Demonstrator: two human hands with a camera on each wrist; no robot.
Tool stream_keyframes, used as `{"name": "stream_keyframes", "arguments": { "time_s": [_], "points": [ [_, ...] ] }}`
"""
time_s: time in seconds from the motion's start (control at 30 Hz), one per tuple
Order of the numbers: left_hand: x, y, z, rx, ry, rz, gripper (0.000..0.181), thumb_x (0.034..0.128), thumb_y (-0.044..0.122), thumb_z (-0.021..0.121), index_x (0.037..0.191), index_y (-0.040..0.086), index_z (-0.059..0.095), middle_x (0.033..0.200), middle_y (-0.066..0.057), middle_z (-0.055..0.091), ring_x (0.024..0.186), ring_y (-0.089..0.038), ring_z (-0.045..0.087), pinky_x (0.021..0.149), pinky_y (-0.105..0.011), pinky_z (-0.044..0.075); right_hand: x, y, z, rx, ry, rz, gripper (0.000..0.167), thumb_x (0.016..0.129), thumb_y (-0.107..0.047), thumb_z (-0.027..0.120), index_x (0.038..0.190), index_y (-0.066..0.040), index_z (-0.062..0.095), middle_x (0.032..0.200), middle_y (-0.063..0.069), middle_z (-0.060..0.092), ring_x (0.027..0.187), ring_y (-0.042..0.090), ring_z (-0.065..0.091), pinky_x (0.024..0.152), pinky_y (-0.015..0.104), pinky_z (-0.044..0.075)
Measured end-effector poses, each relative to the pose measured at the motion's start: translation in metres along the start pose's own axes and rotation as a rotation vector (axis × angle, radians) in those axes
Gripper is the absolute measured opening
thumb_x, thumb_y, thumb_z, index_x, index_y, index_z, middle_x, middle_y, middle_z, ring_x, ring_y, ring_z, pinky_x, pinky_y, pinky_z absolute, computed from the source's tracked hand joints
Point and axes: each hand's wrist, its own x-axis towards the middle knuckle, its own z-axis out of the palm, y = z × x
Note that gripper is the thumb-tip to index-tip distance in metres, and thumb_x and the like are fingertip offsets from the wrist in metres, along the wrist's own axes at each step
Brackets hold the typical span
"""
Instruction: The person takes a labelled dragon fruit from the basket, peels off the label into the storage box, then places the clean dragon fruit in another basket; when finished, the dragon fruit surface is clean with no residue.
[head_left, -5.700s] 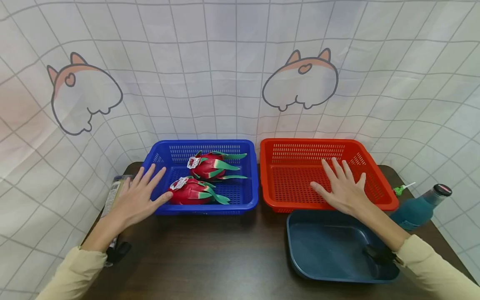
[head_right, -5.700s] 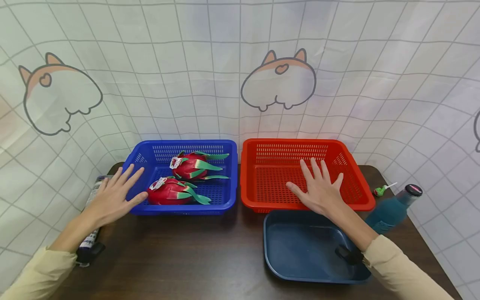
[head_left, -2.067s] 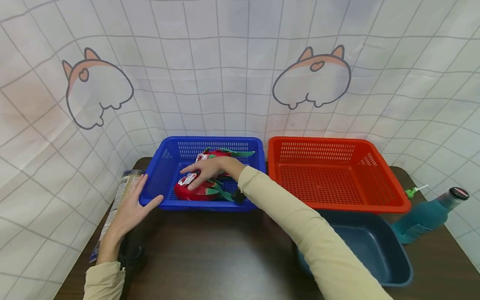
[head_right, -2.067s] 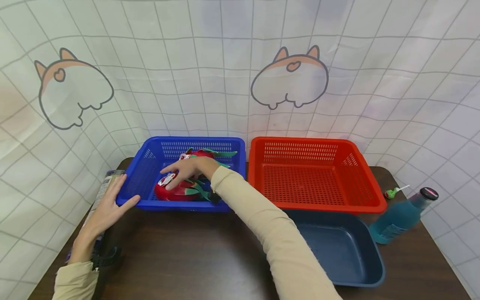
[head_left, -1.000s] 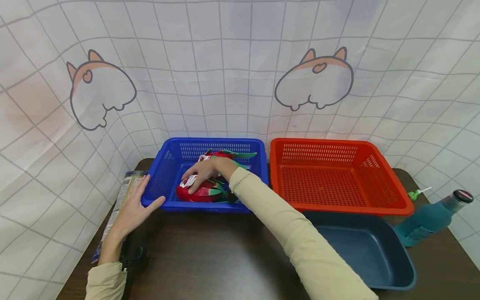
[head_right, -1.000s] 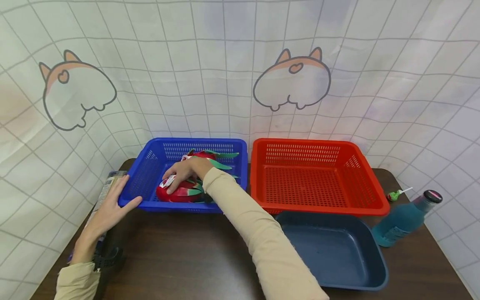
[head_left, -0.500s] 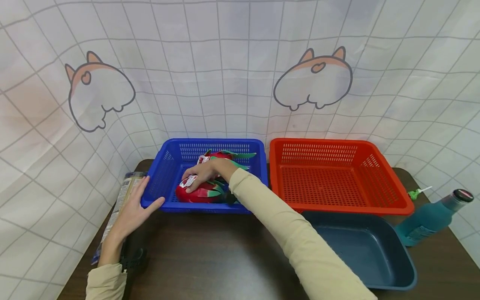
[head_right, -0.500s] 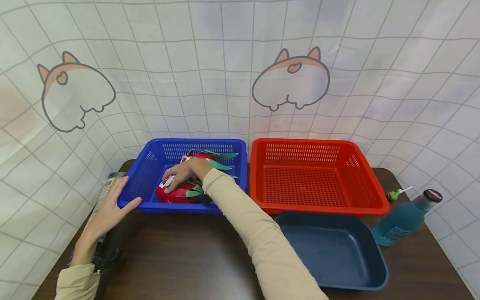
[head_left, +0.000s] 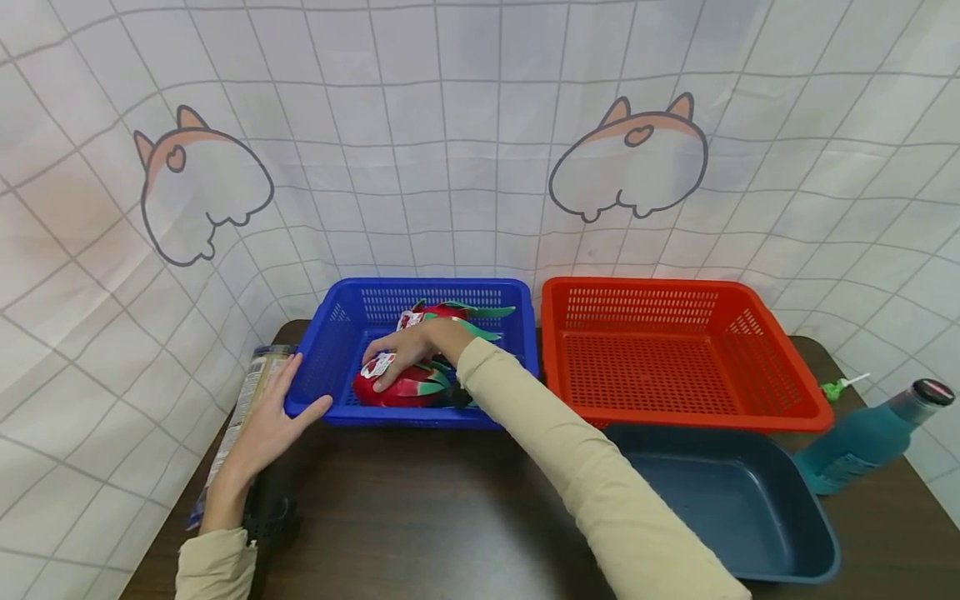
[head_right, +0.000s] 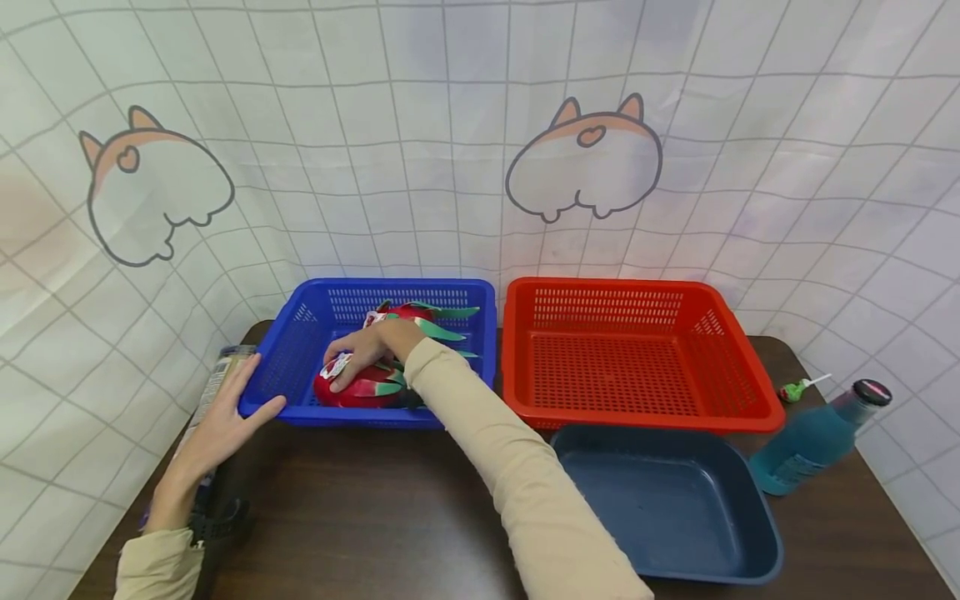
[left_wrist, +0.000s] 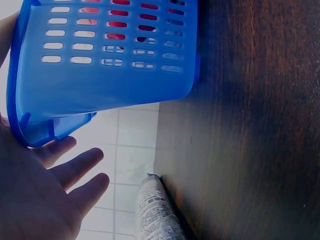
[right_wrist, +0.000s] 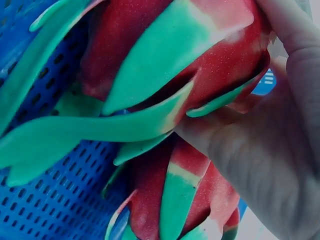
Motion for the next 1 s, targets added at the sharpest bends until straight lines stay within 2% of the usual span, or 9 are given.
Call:
{"name": "stream_keyframes", "arguments": {
  "time_s": [0.33,0.63,0.87,1.0],
  "points": [
    [0.000,-0.002,0.000,0.002,-0.010,-0.022,0.091,0.0881,0.055,0.060,0.157,0.023,0.009,0.161,-0.024,0.010,0.143,-0.054,0.016,0.102,-0.079,0.020,0.000,0.004,-0.002,-0.035,0.124,-0.162,0.064,0.087,-0.043,0.067,0.143,-0.031,0.041,0.141,0.000,0.044,0.126,0.017,0.042,0.090,0.024,0.052],
    [0.001,0.000,-0.001,-0.004,-0.006,-0.015,0.093,0.0879,0.052,0.061,0.157,0.017,0.010,0.161,-0.025,0.012,0.144,-0.052,0.017,0.105,-0.076,0.020,-0.011,0.011,-0.012,0.134,0.255,-0.289,0.062,0.087,-0.034,0.070,0.143,-0.026,0.045,0.140,0.002,0.049,0.122,0.017,0.050,0.088,0.025,0.055],
    [0.002,-0.002,0.000,-0.010,0.002,-0.007,0.093,0.0882,0.051,0.062,0.157,0.016,0.011,0.160,-0.026,0.012,0.144,-0.052,0.015,0.106,-0.076,0.019,-0.024,0.010,-0.017,0.140,0.344,-0.357,0.062,0.086,-0.031,0.071,0.143,-0.024,0.047,0.139,0.004,0.051,0.121,0.019,0.051,0.088,0.025,0.055],
    [0.002,-0.002,0.000,-0.009,-0.005,-0.009,0.093,0.0885,0.051,0.061,0.157,0.016,0.010,0.161,-0.026,0.011,0.144,-0.052,0.015,0.105,-0.077,0.020,-0.031,0.006,-0.019,0.167,0.364,-0.395,0.062,0.086,-0.027,0.071,0.144,-0.021,0.047,0.139,0.005,0.050,0.121,0.019,0.052,0.088,0.026,0.055]
  ]
}}
